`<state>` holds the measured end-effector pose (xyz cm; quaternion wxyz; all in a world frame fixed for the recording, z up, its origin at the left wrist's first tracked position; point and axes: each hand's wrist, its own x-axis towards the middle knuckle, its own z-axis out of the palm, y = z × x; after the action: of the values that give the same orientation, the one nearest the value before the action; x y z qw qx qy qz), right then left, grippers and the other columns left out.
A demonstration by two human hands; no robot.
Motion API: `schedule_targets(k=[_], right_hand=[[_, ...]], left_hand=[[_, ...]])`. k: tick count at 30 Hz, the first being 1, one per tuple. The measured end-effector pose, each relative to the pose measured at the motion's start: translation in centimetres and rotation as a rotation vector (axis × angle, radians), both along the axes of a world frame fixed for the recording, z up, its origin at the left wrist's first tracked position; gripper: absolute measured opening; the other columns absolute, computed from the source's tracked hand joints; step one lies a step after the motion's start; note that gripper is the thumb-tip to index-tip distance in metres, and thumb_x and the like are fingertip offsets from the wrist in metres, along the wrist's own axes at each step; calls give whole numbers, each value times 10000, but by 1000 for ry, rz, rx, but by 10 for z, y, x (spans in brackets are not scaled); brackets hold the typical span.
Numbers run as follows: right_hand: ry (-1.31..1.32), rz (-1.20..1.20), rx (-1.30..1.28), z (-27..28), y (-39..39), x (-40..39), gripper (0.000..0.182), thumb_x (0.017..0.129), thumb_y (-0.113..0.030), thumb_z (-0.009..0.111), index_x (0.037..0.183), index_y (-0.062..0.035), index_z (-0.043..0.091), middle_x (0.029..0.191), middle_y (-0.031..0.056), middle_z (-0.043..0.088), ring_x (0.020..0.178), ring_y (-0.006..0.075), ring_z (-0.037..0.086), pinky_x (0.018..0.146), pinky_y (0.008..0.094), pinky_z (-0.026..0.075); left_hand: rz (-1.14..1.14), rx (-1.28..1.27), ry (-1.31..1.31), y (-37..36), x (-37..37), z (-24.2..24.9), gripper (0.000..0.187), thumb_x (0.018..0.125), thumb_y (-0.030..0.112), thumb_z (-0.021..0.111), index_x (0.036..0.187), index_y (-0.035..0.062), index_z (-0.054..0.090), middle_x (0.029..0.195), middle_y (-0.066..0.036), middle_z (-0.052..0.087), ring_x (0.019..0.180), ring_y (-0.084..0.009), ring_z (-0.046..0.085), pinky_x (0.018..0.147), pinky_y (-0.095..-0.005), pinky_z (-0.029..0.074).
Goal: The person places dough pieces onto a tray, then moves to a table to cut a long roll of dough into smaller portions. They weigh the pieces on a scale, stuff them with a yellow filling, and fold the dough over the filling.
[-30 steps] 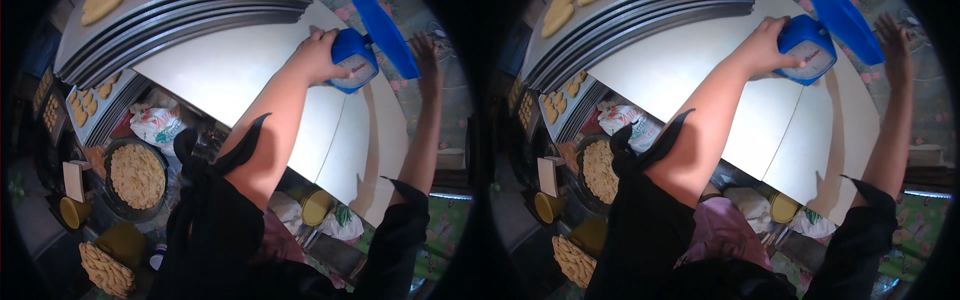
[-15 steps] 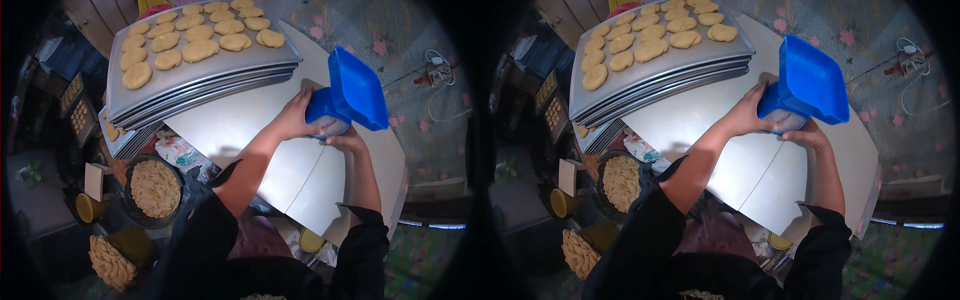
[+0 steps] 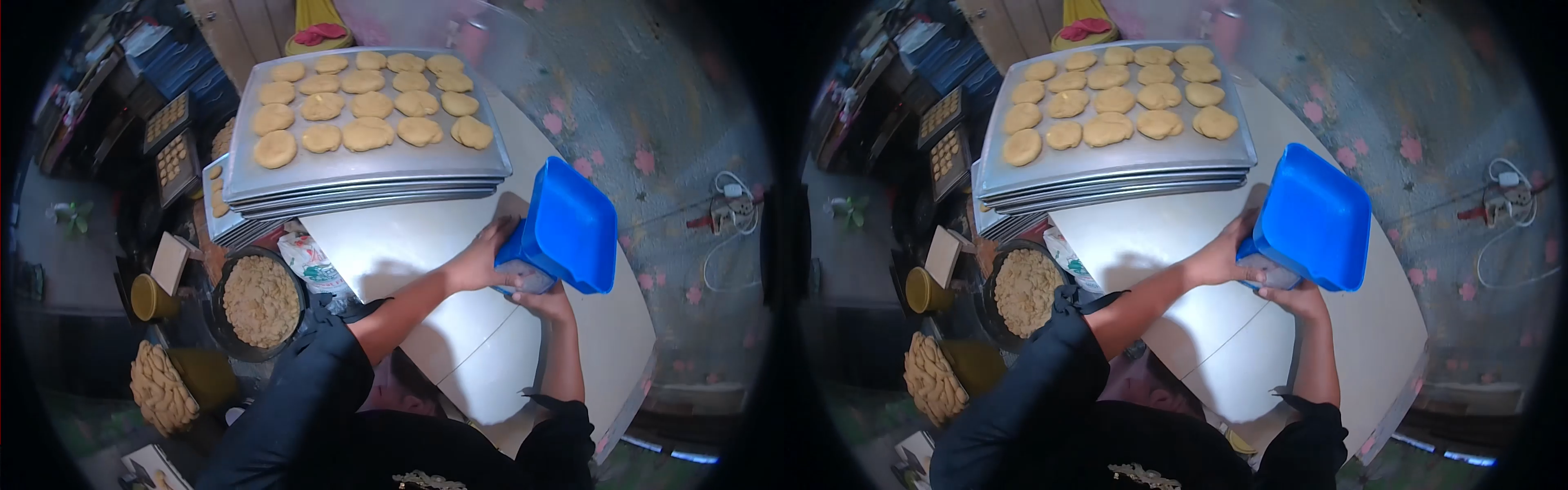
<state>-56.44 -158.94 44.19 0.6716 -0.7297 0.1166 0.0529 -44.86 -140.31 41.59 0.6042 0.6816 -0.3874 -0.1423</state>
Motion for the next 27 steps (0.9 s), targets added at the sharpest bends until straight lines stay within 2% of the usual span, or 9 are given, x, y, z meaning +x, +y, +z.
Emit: schedule_targets(k=[6, 8, 14, 17, 18, 20, 23, 24, 27], right_hand=[[66, 71, 195, 42, 33, 0, 764, 579, -74, 811, 1229, 33, 425, 1142, 136, 553, 1040, 262, 560, 815, 383, 532], [-191, 114, -280, 24, 19, -7, 697, 579, -114, 833, 1171, 37, 498, 1113, 122, 579, 1008, 229, 570, 796, 354, 519], [-258, 235, -446, 27, 52, -17, 481, 628, -87, 776, 1050, 56, 596, 1027, 135, 621, 931, 219, 595, 812, 349, 488], [16, 486, -381, 84, 119, -26, 374, 703, -87, 744, 1043, 9, 622, 1004, 76, 632, 907, 185, 574, 786, 334, 487], [-170, 526, -334, 112, 168, -38, 343, 693, -20, 706, 1027, 3, 632, 947, 66, 644, 838, 177, 591, 755, 326, 489], [-57, 577, -442, 119, 203, -49, 339, 669, 13, 677, 1006, -2, 646, 907, 55, 661, 799, 182, 603, 741, 324, 485], [-97, 895, -245, 99, 243, -50, 392, 651, -19, 678, 1034, 39, 616, 1119, 136, 594, 1038, 250, 562, 885, 355, 451], [16, 835, -271, 100, 271, -60, 425, 646, -16, 665, 1066, 23, 606, 1152, 130, 574, 1065, 247, 543, 897, 358, 441], [15, 1196, -223, 121, 373, -87, 472, 687, -109, 704, 1130, -4, 579, 1177, 115, 564, 1106, 226, 510, 920, 355, 428]], left_hand=[[49, -15, -146, 18, -15, 23, 1119, 598, 491, 780, 1420, -6, 208, 1436, -291, 215, 1351, -430, 187, 1107, -454, 188], [92, -14, -166, 35, -24, 40, 1136, 574, 482, 791, 1419, -7, 208, 1425, -299, 232, 1345, -438, 195, 1106, -460, 183], [293, -162, -354, 111, -65, 74, 1128, 542, 547, 774, 1379, -35, 291, 1370, -296, 306, 1298, -443, 270, 1054, -484, 261], [402, -164, -332, 152, -98, 75, 1135, 514, 377, 836, 1405, -7, 246, 1421, -280, 213, 1341, -430, 194, 1093, -469, 212], [428, -143, -293, 171, -111, 79, 1135, 530, 382, 830, 1413, -5, 231, 1434, -278, 198, 1353, -428, 164, 1097, -482, 192], [495, -87, -264, 218, -142, 87, 1146, 541, 370, 831, 1431, 22, 199, 1451, -270, 173, 1366, -426, 130, 1100, -497, 174], [631, -23, -261, 286, -192, 96, 1180, 537, 398, 832, 1448, 56, 165, 1468, -256, 153, 1378, -417, 100, 1103, -504, 156], [686, -10, -268, 309, -211, 96, 1180, 537, 398, 832, 1448, 56, 165, 1468, -256, 153, 1378, -417, 100, 1103, -504, 156], [847, 35, -275, 378, -270, 100, 1227, 511, 482, 819, 1456, 75, 149, 1496, -220, 113, 1386, -414, 67, 1112, -495, 123]])
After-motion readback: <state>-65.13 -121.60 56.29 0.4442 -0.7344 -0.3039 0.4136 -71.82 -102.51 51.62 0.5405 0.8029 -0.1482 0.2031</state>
